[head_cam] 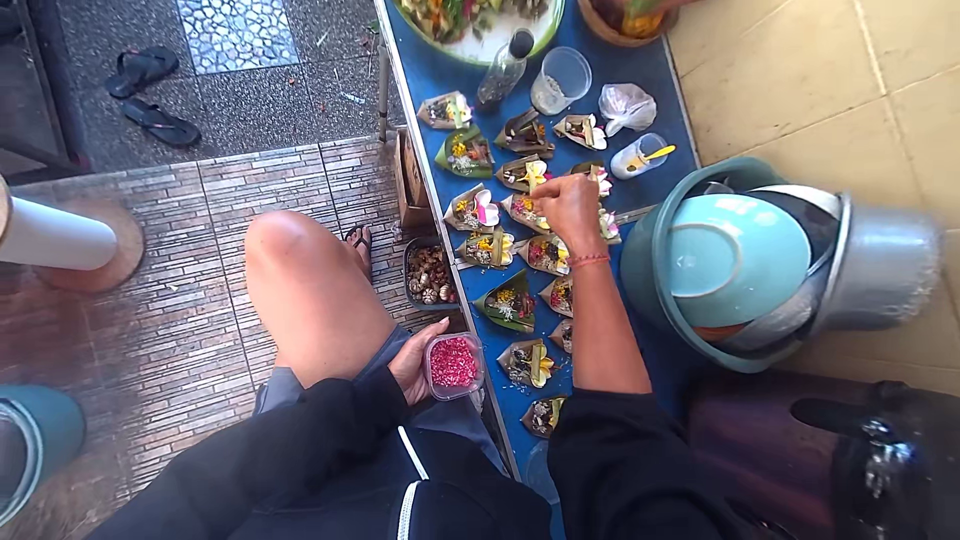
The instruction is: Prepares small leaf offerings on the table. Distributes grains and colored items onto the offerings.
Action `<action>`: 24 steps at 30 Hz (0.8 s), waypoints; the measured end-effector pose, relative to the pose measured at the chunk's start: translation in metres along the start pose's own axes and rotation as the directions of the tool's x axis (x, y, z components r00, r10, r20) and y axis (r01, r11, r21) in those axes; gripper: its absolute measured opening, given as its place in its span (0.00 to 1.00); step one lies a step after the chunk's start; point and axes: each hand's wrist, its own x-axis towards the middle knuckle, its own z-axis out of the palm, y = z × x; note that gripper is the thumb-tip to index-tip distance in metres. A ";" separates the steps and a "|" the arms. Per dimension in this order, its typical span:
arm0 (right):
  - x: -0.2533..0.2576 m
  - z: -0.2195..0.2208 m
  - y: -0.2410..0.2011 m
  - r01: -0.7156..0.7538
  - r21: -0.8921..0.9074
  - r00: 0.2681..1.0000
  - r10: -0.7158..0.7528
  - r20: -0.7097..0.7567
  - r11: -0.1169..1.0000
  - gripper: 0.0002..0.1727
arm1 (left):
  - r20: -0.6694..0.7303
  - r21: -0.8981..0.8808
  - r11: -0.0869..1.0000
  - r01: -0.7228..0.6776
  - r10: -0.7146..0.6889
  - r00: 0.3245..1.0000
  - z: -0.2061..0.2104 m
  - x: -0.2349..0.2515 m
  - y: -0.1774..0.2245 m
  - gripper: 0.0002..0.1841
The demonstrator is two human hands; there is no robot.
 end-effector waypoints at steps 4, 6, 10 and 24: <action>-0.090 -0.026 -0.036 0.102 0.313 0.994 -0.108 0.001 0.944 0.09 | 0.004 -0.022 1.000 -0.008 0.009 1.000 -0.001 0.001 -0.001 0.32; -0.152 -0.027 -0.055 0.177 0.442 0.965 -0.244 0.099 0.880 0.08 | -0.009 -0.024 1.000 -0.004 0.004 1.000 -0.004 0.002 -0.002 0.31; -0.220 0.013 -0.075 0.452 0.340 0.838 -0.523 0.156 0.825 0.10 | -0.053 0.025 1.000 -0.018 0.019 0.998 -0.005 0.002 -0.003 0.29; -0.238 0.067 -0.089 0.670 -0.106 0.743 -0.663 0.091 0.735 0.09 | -0.042 -0.004 0.998 -0.057 0.057 0.998 -0.002 0.002 -0.004 0.28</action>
